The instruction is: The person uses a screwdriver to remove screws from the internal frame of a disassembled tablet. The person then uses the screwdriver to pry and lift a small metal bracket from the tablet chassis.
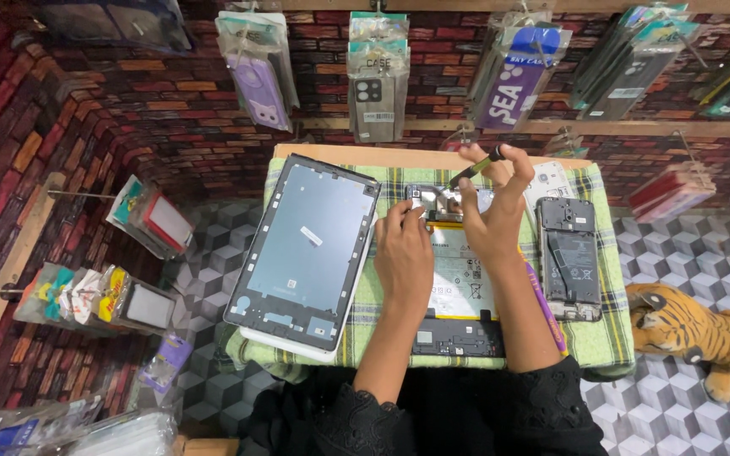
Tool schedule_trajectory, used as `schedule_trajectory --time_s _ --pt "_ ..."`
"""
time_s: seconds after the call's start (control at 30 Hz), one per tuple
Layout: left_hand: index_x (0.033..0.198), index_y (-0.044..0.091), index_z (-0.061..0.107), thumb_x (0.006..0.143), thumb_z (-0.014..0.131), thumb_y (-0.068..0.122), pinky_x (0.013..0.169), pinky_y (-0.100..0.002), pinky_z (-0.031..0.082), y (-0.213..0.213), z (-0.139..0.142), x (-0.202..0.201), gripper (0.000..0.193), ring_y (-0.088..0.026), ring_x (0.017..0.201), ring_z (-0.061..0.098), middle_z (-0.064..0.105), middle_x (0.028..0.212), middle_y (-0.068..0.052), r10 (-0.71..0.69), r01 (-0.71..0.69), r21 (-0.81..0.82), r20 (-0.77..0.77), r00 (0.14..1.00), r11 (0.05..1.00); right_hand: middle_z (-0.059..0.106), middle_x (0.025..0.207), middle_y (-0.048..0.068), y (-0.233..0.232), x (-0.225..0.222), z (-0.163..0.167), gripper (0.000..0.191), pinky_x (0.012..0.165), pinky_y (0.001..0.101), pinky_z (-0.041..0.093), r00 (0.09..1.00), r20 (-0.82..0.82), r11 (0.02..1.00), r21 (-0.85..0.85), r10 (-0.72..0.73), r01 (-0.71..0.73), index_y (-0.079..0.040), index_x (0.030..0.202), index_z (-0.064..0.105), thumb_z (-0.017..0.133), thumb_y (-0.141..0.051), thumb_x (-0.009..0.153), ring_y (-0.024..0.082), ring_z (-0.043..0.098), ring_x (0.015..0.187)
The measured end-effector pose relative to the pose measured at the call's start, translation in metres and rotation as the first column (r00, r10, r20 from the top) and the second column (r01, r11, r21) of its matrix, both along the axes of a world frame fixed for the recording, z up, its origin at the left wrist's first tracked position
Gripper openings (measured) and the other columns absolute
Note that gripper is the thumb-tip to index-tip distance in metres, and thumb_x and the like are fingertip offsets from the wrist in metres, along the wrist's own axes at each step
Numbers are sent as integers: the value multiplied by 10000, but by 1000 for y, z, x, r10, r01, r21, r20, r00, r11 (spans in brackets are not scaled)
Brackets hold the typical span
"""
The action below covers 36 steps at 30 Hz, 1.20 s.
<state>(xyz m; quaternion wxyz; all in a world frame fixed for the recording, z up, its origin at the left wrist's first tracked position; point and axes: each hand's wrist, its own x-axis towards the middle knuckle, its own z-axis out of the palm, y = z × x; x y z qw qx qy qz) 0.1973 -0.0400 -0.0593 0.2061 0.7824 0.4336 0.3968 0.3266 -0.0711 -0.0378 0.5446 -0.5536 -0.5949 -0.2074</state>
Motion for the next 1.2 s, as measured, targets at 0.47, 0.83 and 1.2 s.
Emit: schedule_trajectory --time_s 0.47,0.83,1.2 --pt "1103 44 735 925 678 93 813 -363 605 1 1 0 194 -264 1099 627 655 1246 -42 -8 8 -18 -17 1000 1000 715 1161 181 4 4 0 759 846 329 622 991 -135 995 -88 25 -37 -118 1480 239 716 143 950 300 768 1064" --pt "1092 45 740 955 660 99 813 -364 606 3 3 5 168 -264 1076 636 662 1220 -47 11 -11 -10 -3 1000 1000 716 1138 159 -3 14 10 866 838 320 621 972 -233 988 -156 -41 4 -91 1524 199 806 89 933 251 780 997" --pt "1040 87 737 972 616 93 1004 -415 538 -3 -18 7 139 -235 1126 664 702 1168 -31 -155 138 71 431 889 988 710 972 62 -13 -59 -2 864 874 345 564 960 -122 946 -179 252 -271 -95 1401 277 894 23 808 195 720 959"
